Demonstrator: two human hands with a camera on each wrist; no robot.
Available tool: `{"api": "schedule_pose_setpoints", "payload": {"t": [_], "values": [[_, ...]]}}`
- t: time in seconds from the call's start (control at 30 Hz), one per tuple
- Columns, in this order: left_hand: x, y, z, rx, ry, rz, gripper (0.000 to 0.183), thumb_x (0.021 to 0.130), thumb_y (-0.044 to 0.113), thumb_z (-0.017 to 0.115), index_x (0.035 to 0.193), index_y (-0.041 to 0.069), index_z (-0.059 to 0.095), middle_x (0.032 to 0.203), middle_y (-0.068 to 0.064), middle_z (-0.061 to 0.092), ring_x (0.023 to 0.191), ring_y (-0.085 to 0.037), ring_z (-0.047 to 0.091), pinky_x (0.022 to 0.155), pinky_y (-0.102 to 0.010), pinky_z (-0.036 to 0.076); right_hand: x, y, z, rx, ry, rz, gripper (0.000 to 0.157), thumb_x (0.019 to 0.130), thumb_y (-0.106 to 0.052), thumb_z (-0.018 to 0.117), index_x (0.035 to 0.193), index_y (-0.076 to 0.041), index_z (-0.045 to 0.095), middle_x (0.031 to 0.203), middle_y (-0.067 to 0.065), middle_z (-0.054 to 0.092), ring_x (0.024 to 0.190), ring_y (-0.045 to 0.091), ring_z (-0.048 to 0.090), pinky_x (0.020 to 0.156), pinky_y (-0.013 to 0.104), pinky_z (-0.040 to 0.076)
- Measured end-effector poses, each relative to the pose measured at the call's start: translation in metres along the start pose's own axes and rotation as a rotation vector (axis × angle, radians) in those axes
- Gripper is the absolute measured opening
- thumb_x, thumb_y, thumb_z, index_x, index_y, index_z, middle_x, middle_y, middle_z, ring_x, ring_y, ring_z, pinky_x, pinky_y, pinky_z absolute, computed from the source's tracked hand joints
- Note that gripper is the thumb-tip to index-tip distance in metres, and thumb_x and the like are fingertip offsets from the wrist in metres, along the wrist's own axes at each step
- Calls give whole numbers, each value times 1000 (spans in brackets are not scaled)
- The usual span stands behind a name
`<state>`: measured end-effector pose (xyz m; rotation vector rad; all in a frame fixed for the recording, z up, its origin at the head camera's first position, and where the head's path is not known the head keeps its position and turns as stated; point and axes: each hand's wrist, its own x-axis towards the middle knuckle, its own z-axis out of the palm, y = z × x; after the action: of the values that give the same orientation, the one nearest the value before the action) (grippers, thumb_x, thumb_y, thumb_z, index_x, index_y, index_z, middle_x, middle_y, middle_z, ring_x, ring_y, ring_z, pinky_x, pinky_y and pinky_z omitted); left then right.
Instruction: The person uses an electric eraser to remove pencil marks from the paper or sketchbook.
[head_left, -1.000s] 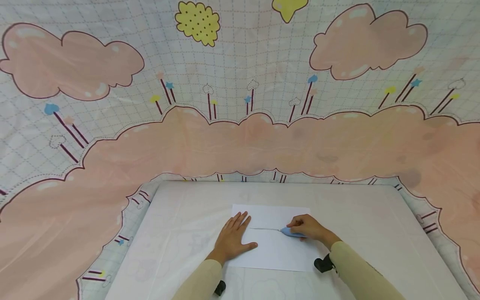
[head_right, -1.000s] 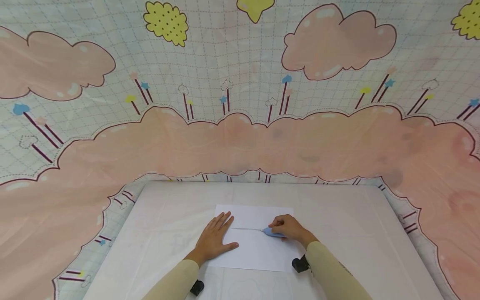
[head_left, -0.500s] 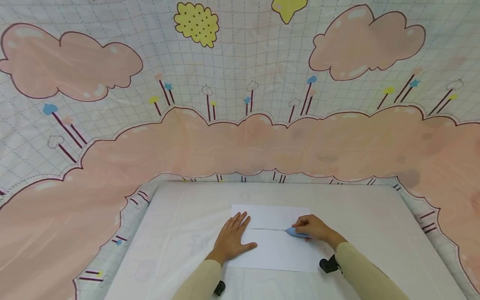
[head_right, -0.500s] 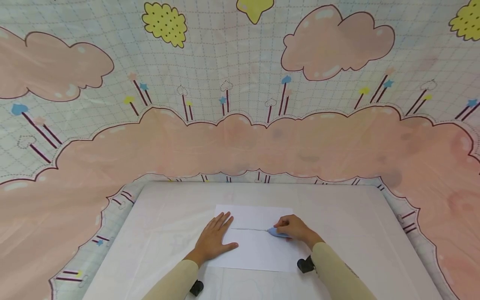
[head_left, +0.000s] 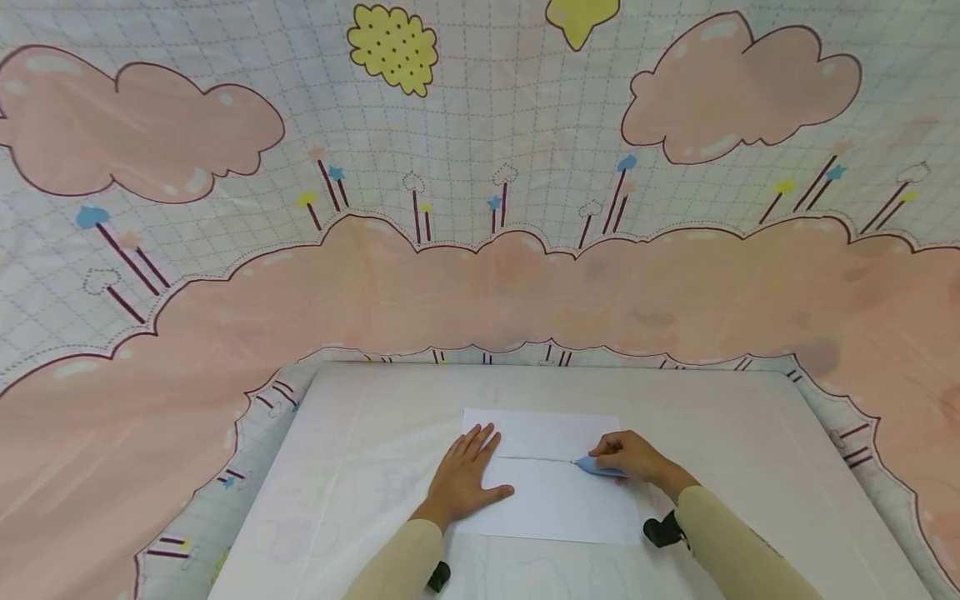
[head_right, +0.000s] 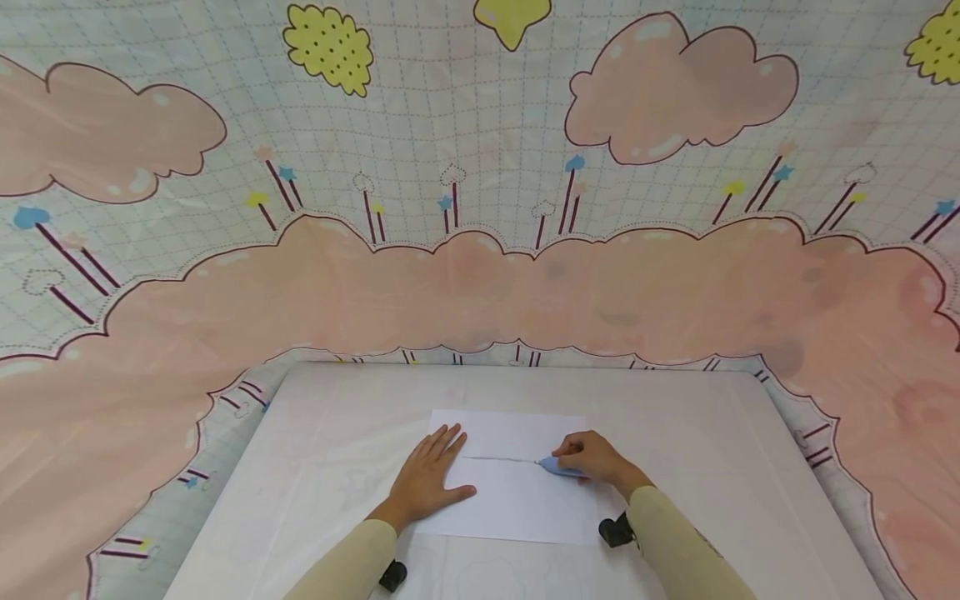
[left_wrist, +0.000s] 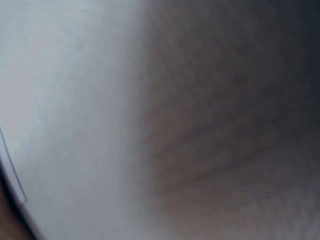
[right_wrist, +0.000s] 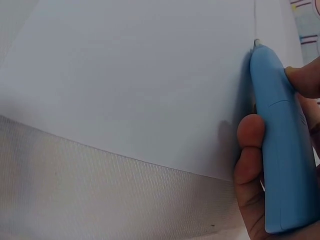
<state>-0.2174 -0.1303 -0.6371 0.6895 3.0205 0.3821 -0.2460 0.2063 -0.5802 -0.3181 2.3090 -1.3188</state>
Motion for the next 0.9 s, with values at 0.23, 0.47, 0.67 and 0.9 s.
{"api": "schedule_pose_setpoints", "payload": {"t": [0.23, 0.47, 0.67, 0.9], "values": [[-1, 3, -5, -40, -11, -9, 97, 85, 82, 38, 158, 20, 23, 166, 3, 14, 153, -20, 9, 123, -45, 15, 1, 2, 0, -4, 3, -7, 12, 88, -12, 68, 93, -1, 70, 117, 20, 66, 79, 15, 53, 56, 26, 53], [-1, 3, -3, -27, -10, -11, 97, 85, 82, 38, 158, 20, 23, 166, 3, 14, 153, -19, 9, 124, -44, 15, 2, 1, 1, 5, 1, -17, 12, 88, -11, 68, 94, -1, 70, 114, 19, 67, 76, 17, 53, 55, 25, 52], [-3, 3, -1, -13, 12, -3, 97, 85, 81, 41, 157, 18, 26, 165, 2, 17, 153, -21, 13, 123, -45, 18, 4, 1, 4, 9, -7, -26, 11, 87, -10, 68, 93, 0, 70, 112, 17, 67, 72, 16, 53, 54, 23, 51], [-4, 4, 2, 10, 32, 0, 97, 85, 81, 40, 157, 18, 27, 165, 1, 19, 152, -21, 14, 122, -45, 20, 5, 0, 8, 8, -3, -36, 14, 87, -10, 69, 96, 0, 71, 111, 16, 67, 69, 15, 52, 54, 24, 51]]}}
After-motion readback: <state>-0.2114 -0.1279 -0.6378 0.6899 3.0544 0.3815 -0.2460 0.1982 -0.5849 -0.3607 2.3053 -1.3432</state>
